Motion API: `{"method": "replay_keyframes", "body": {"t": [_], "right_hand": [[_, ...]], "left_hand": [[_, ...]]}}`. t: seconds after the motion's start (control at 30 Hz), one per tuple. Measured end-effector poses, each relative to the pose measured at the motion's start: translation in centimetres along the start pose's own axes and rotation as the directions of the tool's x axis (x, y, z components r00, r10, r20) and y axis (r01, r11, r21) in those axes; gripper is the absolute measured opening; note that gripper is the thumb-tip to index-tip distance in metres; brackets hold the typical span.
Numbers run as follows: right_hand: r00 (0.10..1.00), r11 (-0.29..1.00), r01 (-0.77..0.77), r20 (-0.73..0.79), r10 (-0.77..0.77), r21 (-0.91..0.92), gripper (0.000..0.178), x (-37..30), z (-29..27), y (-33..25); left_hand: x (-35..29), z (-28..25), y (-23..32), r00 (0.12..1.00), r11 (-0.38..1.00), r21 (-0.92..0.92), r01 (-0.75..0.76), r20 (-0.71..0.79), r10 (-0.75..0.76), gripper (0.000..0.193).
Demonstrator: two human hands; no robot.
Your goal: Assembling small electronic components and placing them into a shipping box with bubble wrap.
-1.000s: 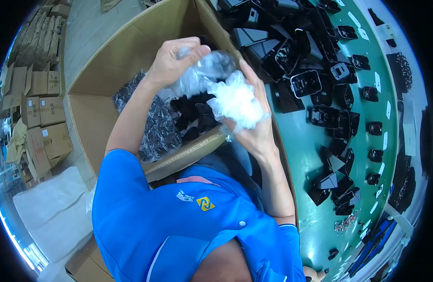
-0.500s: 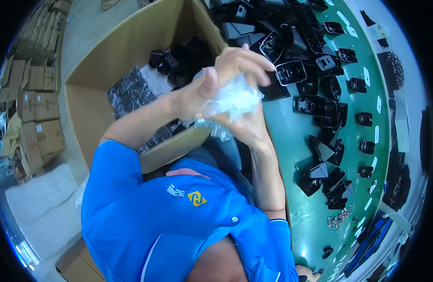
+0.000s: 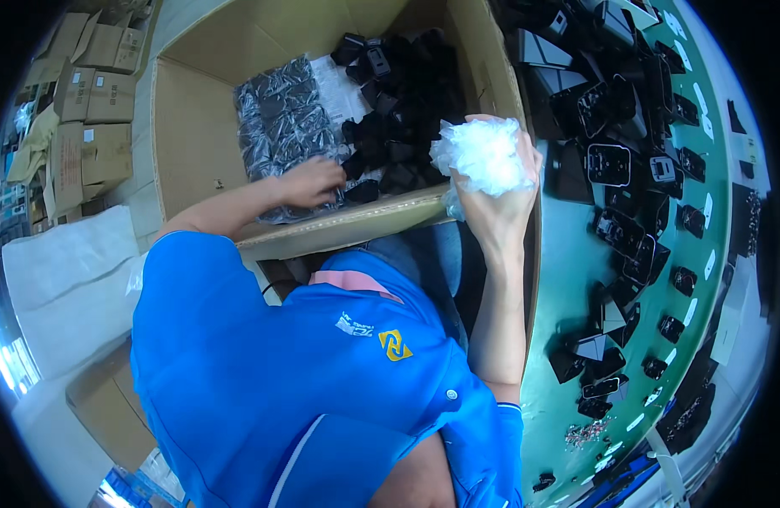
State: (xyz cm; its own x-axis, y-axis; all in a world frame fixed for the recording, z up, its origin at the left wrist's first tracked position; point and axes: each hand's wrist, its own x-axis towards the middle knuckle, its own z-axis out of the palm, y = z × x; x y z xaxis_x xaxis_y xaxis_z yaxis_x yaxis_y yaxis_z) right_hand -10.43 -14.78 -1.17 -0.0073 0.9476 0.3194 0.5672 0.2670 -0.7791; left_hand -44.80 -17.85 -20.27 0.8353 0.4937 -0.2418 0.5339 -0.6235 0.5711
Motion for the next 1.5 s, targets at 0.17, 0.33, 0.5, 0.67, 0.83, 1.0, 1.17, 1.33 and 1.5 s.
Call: {"method": "replay_keyframes", "body": {"t": [0.17, 0.33, 0.5, 0.67, 0.83, 1.0, 1.17, 1.33, 1.5], "right_hand": [[0.999, 0.999, -0.036, -0.015, 0.035, -0.031, 0.035, -0.6, 0.0, -0.2], [0.997, 0.997, -0.072, -0.003, 0.072, -0.002, 0.038, -0.8, -0.1, -0.3], [0.994, 0.995, -0.097, 0.055, 0.095, 0.034, 0.049, -1.4, -0.2, 0.5], [0.995, 0.994, -0.094, 0.035, 0.092, 0.049, 0.048, -1.3, -0.3, 0.7], [0.997, 0.995, -0.072, 0.001, 0.072, 0.068, 0.045, -1.5, 0.0, 0.7], [0.997, 0.995, -0.037, -0.069, 0.044, 0.096, 0.036, -1.0, 0.0, 0.0], [0.997, 0.995, -0.025, -0.070, 0.032, 0.098, 0.037, -0.9, 0.0, 0.2], [0.998, 0.997, -0.022, -0.065, 0.026, 0.075, 0.037, -1.4, -0.3, 0.5], [0.997, 0.998, -0.015, -0.070, 0.018, 0.054, 0.039, -0.8, -0.3, 0.4]], "left_hand": [[0.0, 2.1, 1.8, 0.984, 0.962, 0.254, -0.097, -0.122, 0.132, 0.015], [2.8, 2.2, 2.8, 0.992, 0.992, 0.064, 0.109, -0.078, -0.104, 0.010], [9.2, -5.3, 6.4, 0.834, 0.675, -0.710, 0.198, -0.240, -0.497, 0.010], [8.5, -6.9, 3.8, 0.944, 0.893, -0.353, 0.279, -0.068, -0.322, 0.015], [2.3, 0.0, 1.8, 0.997, 0.981, 0.179, -0.071, 0.022, 0.068, 0.017], [1.8, 1.6, 1.5, 0.989, 0.960, 0.256, -0.117, -0.058, 0.136, 0.016], [3.9, 1.7, 1.2, 0.985, 0.998, 0.066, -0.014, -0.173, 0.025, 0.012], [10.6, -7.8, 6.3, 0.766, 0.718, -0.635, 0.284, -0.299, -0.568, 0.010], [17.3, -13.9, 4.3, 0.622, 0.972, -0.231, 0.029, -0.757, -0.199, 0.012]]}}
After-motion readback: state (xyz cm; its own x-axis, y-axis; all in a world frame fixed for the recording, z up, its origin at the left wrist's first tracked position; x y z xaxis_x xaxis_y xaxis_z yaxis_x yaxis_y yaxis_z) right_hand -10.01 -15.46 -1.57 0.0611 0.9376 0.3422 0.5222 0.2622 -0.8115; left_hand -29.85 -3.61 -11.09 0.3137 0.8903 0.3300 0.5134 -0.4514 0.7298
